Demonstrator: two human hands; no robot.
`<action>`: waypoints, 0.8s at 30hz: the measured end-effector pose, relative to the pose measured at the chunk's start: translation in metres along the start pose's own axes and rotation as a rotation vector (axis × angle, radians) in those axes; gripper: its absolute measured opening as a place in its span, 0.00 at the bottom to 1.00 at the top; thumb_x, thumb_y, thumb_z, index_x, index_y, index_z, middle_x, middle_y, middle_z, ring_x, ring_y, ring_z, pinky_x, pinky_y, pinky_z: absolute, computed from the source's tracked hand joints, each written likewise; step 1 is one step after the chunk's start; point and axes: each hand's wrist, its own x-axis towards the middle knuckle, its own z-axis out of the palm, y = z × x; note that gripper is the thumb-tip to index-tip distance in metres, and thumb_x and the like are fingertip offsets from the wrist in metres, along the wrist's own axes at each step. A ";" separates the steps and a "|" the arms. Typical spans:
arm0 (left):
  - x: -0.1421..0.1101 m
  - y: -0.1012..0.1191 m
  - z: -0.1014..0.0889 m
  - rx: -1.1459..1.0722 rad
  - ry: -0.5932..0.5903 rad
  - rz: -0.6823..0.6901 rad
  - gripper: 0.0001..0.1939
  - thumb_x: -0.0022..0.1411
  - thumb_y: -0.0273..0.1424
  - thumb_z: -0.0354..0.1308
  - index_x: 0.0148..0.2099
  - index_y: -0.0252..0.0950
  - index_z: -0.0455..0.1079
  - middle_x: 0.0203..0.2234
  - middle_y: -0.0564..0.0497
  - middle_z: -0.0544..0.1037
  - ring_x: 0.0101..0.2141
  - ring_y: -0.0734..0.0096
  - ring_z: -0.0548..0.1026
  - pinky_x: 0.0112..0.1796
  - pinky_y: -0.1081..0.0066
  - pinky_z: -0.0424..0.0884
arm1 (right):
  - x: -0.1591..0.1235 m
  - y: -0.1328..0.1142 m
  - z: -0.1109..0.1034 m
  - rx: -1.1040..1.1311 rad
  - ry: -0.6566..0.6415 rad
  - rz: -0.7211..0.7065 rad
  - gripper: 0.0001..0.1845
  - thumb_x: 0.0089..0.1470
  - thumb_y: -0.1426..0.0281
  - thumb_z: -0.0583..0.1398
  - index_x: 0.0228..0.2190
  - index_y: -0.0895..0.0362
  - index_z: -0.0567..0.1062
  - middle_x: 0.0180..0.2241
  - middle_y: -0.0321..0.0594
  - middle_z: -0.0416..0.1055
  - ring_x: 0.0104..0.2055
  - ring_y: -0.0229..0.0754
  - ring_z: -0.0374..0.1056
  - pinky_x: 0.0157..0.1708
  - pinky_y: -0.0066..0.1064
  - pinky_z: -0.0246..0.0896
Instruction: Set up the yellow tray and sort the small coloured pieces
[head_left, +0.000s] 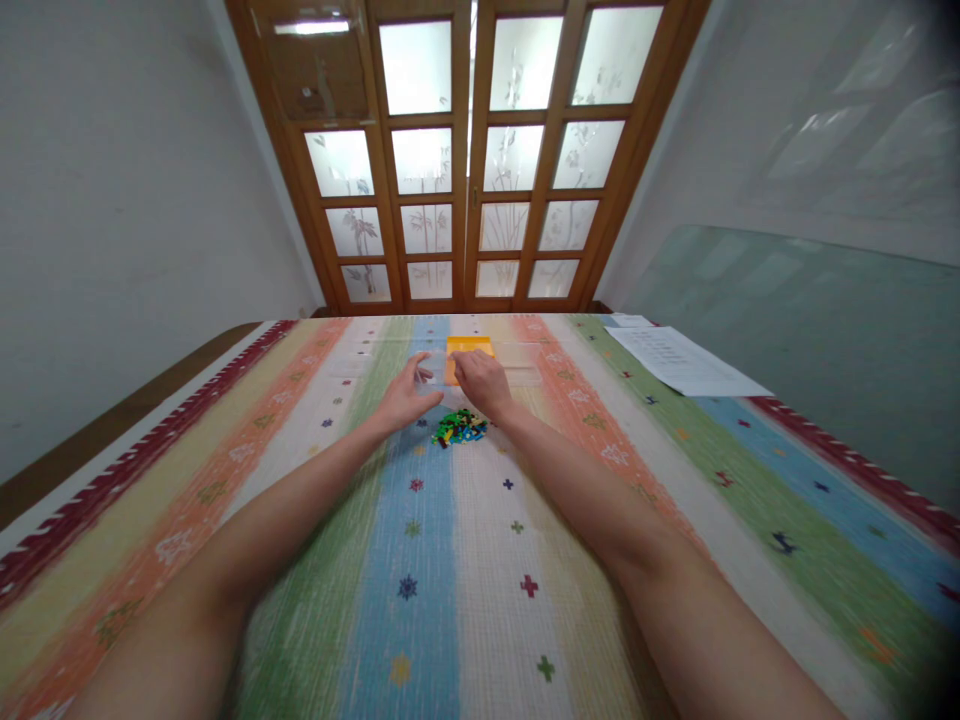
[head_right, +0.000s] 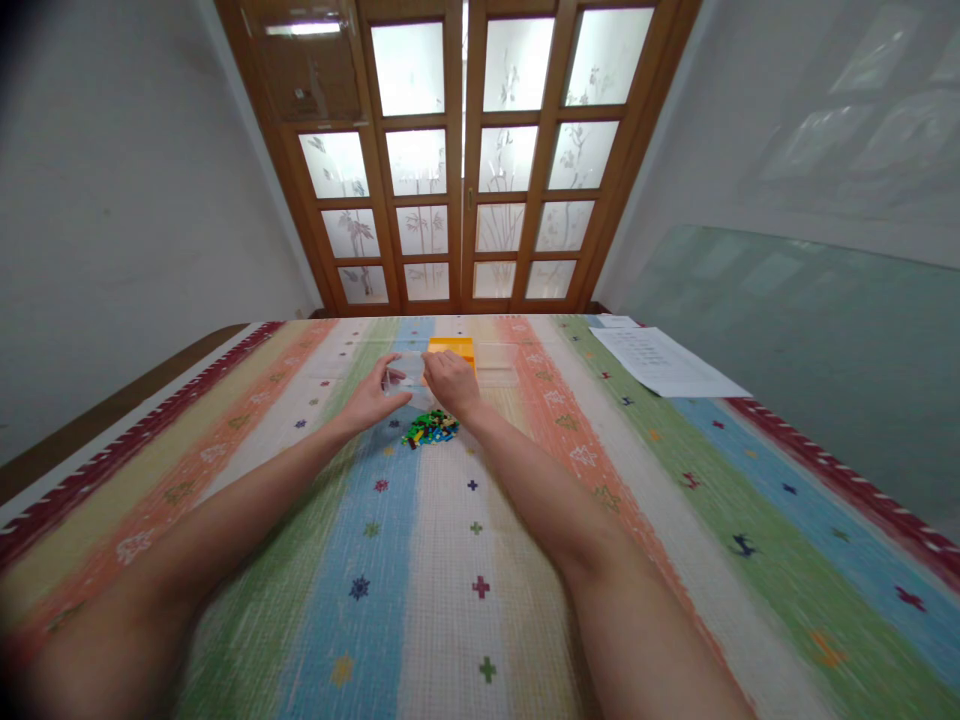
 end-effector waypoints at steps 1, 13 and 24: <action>-0.001 -0.001 -0.001 -0.048 -0.014 0.022 0.45 0.54 0.34 0.68 0.72 0.41 0.58 0.51 0.44 0.78 0.48 0.58 0.79 0.56 0.53 0.74 | 0.000 0.002 -0.002 0.046 0.019 0.027 0.16 0.72 0.72 0.51 0.48 0.57 0.79 0.39 0.49 0.78 0.44 0.51 0.69 0.47 0.38 0.62; -0.002 -0.024 -0.022 -0.333 -0.141 -0.030 0.40 0.52 0.28 0.57 0.69 0.41 0.67 0.55 0.44 0.75 0.54 0.58 0.76 0.55 0.58 0.76 | 0.006 0.013 0.004 0.627 -0.025 0.306 0.19 0.71 0.59 0.52 0.47 0.54 0.79 0.32 0.36 0.78 0.36 0.43 0.75 0.41 0.32 0.67; 0.029 -0.110 -0.063 -0.156 0.186 -0.375 0.46 0.51 0.28 0.56 0.74 0.35 0.58 0.59 0.39 0.73 0.54 0.61 0.77 0.51 0.64 0.77 | -0.004 0.032 0.010 0.635 -0.012 0.401 0.17 0.69 0.60 0.53 0.43 0.53 0.79 0.35 0.37 0.80 0.38 0.43 0.76 0.42 0.33 0.69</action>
